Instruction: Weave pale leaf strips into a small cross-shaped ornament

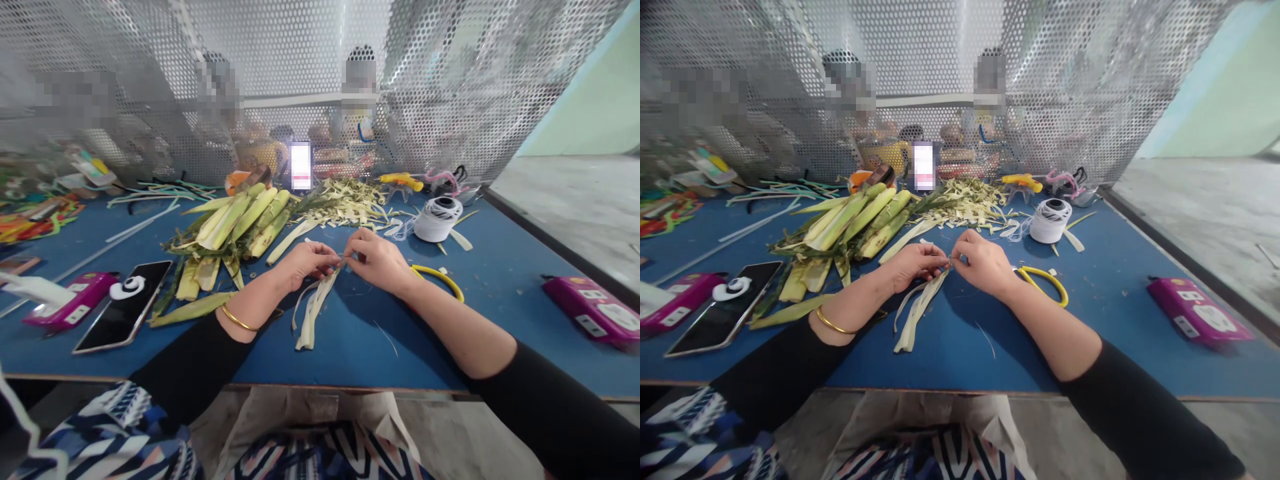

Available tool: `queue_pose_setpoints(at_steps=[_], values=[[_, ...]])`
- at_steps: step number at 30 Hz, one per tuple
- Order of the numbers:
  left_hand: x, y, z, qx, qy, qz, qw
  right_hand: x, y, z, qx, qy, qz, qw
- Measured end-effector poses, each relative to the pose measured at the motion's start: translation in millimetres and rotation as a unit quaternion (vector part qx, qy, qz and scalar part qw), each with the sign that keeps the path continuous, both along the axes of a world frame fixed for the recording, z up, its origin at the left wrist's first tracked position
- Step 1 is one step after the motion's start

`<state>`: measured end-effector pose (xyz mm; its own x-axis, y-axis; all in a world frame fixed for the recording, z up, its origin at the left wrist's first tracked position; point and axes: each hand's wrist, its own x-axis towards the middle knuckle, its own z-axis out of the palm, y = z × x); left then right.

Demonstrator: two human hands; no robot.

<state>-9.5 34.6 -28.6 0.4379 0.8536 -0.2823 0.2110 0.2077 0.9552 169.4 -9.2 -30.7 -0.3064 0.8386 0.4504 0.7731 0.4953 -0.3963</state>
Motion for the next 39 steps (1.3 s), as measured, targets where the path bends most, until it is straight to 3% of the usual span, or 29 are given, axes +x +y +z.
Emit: queue_pose_setpoints(at_steps=[12, 15, 19, 26, 31, 39], values=[[0, -1, 4.4, -0.015, -0.004, 0.022, 1.000, 1, 0, 3.8, -0.081, 0.005, 0.056, 0.995], [0, 0, 4.0, -0.015, -0.009, 0.021, 1.000, 5, 1, 8.0, -0.086, 0.021, 0.012, 0.996], [0, 0, 1.6, 0.006, -0.020, 0.009, 1.000, 9, 4, 11.2, -0.030, 0.119, -0.079, 0.989], [0, 0, -3.1, 0.032, -0.024, 0.003, 0.999, 0, 8, -8.0, -0.223, 0.225, 0.071, 0.946], [2, -2, -2.2, 0.040, -0.038, 0.011, 0.998, 2, 14, -19.0, -0.224, 0.273, 0.094, 0.931], [4, -6, -1.2, 0.124, -0.029, 0.033, 0.991, 2, 15, -17.1, -0.221, 0.264, 0.066, 0.937]])
